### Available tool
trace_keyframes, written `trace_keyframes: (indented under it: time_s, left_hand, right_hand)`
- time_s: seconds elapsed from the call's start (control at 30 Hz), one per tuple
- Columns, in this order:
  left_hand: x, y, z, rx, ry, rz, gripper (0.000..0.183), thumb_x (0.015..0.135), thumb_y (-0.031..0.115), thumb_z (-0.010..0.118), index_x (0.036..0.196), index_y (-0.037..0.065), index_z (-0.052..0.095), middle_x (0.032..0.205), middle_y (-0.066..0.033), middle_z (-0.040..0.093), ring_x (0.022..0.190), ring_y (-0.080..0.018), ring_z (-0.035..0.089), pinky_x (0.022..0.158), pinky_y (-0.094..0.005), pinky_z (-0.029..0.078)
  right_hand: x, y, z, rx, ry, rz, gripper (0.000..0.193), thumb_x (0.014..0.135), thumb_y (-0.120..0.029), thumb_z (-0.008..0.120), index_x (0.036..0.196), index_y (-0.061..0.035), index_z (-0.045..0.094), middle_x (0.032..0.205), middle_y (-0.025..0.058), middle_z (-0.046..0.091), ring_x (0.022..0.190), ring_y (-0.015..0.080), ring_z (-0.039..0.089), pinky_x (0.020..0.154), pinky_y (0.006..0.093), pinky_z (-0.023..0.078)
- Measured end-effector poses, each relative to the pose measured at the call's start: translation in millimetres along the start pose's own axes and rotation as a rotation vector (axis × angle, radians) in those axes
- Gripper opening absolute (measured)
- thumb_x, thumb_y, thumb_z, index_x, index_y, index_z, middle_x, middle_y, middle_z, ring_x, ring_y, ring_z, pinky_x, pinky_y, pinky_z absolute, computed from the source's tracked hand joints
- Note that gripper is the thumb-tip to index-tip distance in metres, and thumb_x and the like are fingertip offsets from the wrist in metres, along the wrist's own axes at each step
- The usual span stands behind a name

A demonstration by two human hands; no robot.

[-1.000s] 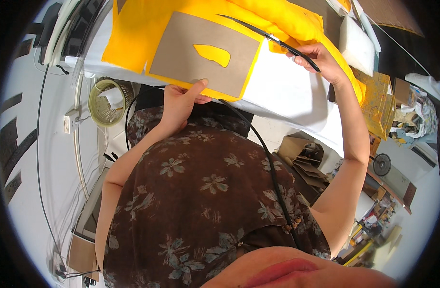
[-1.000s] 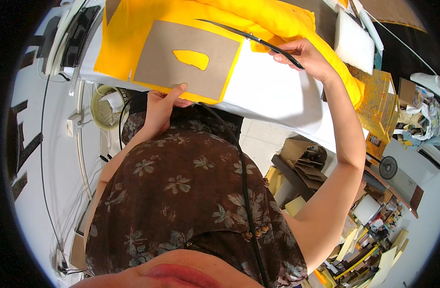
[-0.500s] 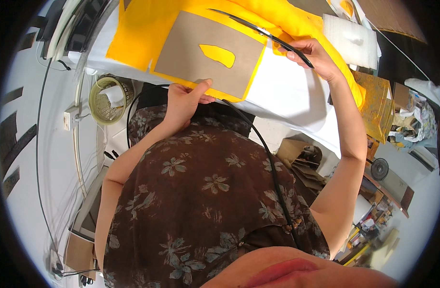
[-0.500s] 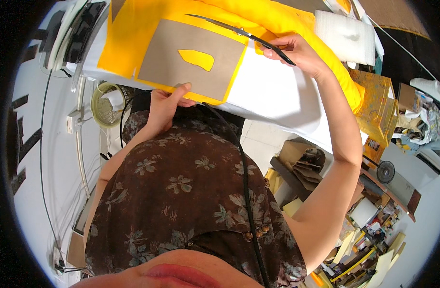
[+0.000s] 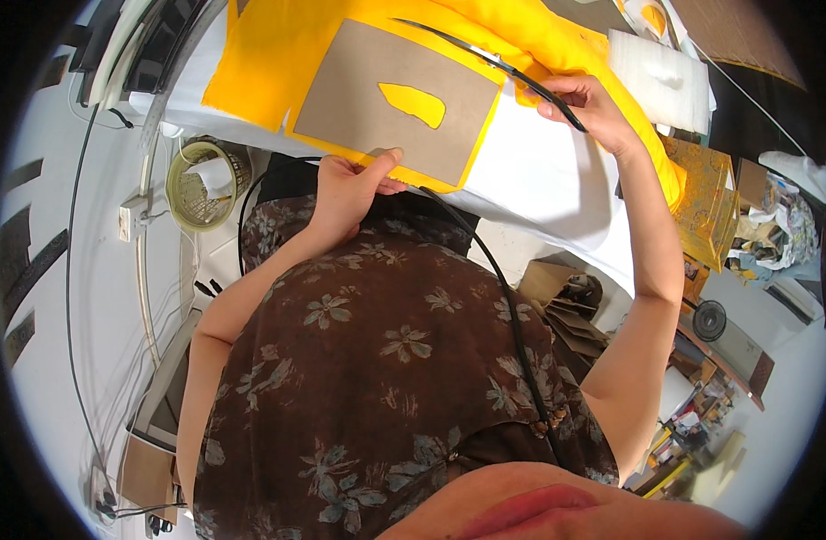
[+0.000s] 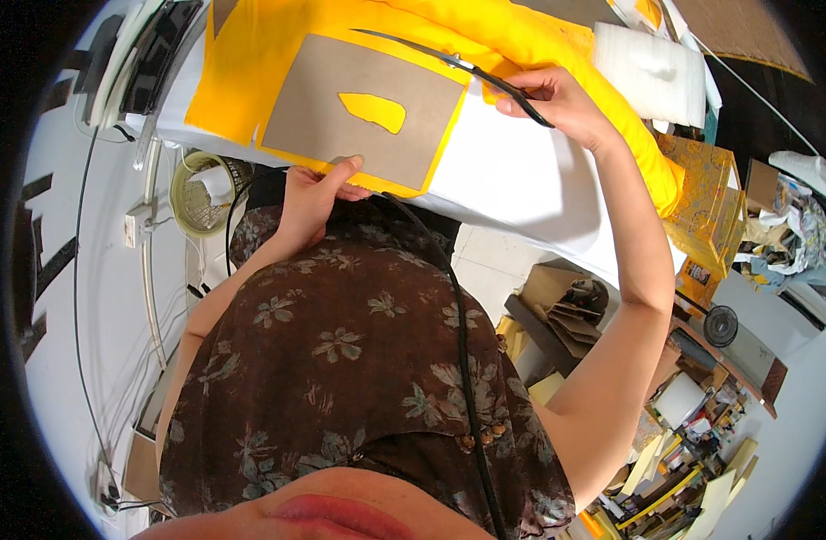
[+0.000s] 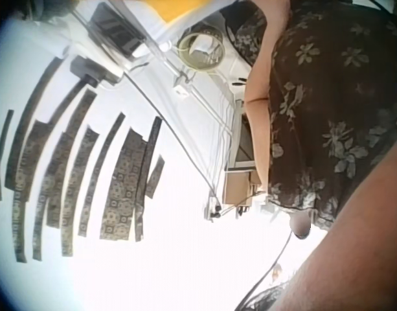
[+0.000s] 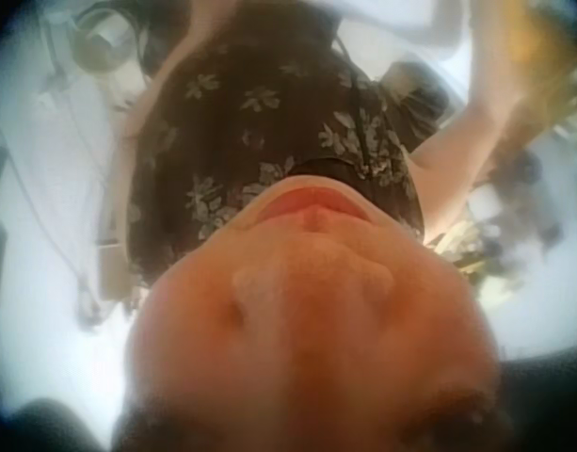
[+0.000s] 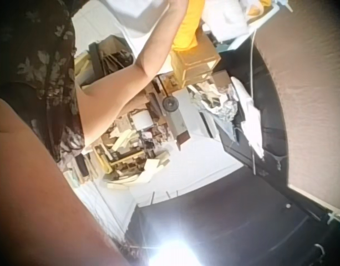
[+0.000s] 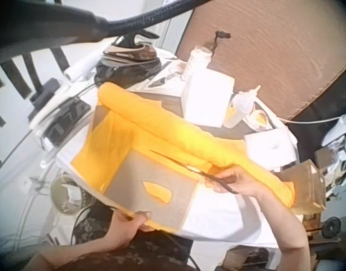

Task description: The person uses a cardboard template to cut a yellow fabric piece with scissors, then irons the cut piece and trims a white sheet of paper. The person handles the template, fabric, scissors, iron, and paper throughout the process.

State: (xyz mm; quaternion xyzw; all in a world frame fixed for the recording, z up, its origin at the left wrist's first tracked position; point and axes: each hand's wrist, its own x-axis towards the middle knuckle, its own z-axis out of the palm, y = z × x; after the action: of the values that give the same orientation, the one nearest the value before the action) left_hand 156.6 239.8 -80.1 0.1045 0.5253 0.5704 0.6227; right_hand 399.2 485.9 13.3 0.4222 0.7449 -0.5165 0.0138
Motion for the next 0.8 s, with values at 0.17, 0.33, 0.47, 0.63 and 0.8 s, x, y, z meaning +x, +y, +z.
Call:
trace_keyframes:
  time_s: [0.17,0.33,0.47,0.63,0.8]
  left_hand:
    - [-0.5,0.4,0.6,0.000,0.002,0.006,0.025,0.090,0.016,0.074,0.097,-0.007,0.069,0.086,-0.0119,0.072,0.065,-0.0153,0.070,0.063,-0.0257,0.059]
    - [-1.4,1.5,1.1,0.001,0.001,0.007,0.024,0.090,0.015,0.073,0.098,-0.007,0.069,0.086,-0.0121,0.072,0.065,-0.0150,0.070,0.063,-0.0263,0.060]
    - [-2.0,1.3,1.0,-0.004,-0.002,0.012,0.022,0.090,0.013,0.073,0.098,-0.007,0.069,0.086,-0.0123,0.072,0.065,-0.0150,0.070,0.064,-0.0271,0.061]
    - [-1.7,0.9,1.1,-0.003,0.007,0.003,0.022,0.090,0.014,0.072,0.096,-0.008,0.070,0.085,-0.0121,0.072,0.065,-0.0154,0.070,0.064,-0.0273,0.060]
    - [-1.8,-0.1,0.8,0.009,-0.006,-0.005,0.023,0.090,0.015,0.073,0.094,-0.007,0.070,0.084,-0.0121,0.072,0.065,-0.0158,0.070,0.064,-0.0273,0.059]
  right_hand:
    - [1.7,2.7,-0.4,-0.016,-0.008,0.045,0.039,0.082,-0.035,0.084,0.106,-0.0044,0.077,0.079,-0.0063,0.062,0.071,0.0035,0.052,0.065,0.0182,0.042]
    - [1.2,1.0,1.8,-0.023,-0.011,0.054,0.042,0.081,-0.038,0.085,0.106,-0.0054,0.077,0.079,-0.0063,0.062,0.070,0.0035,0.051,0.064,0.0178,0.041]
    - [3.4,-6.8,8.5,-0.025,0.022,0.013,0.046,0.080,-0.044,0.084,0.105,-0.0056,0.078,0.081,-0.0055,0.063,0.072,0.0045,0.051,0.064,0.0175,0.040]
    - [19.6,-13.8,18.9,-0.042,0.004,-0.010,0.050,0.079,-0.048,0.084,0.105,-0.0061,0.078,0.081,-0.0043,0.062,0.073,0.0053,0.052,0.064,0.0182,0.039]
    - [23.6,-16.5,20.6,-0.013,-0.007,0.015,0.052,0.078,-0.049,0.085,0.106,-0.0060,0.078,0.077,-0.0048,0.060,0.070,0.0052,0.050,0.062,0.0190,0.037]
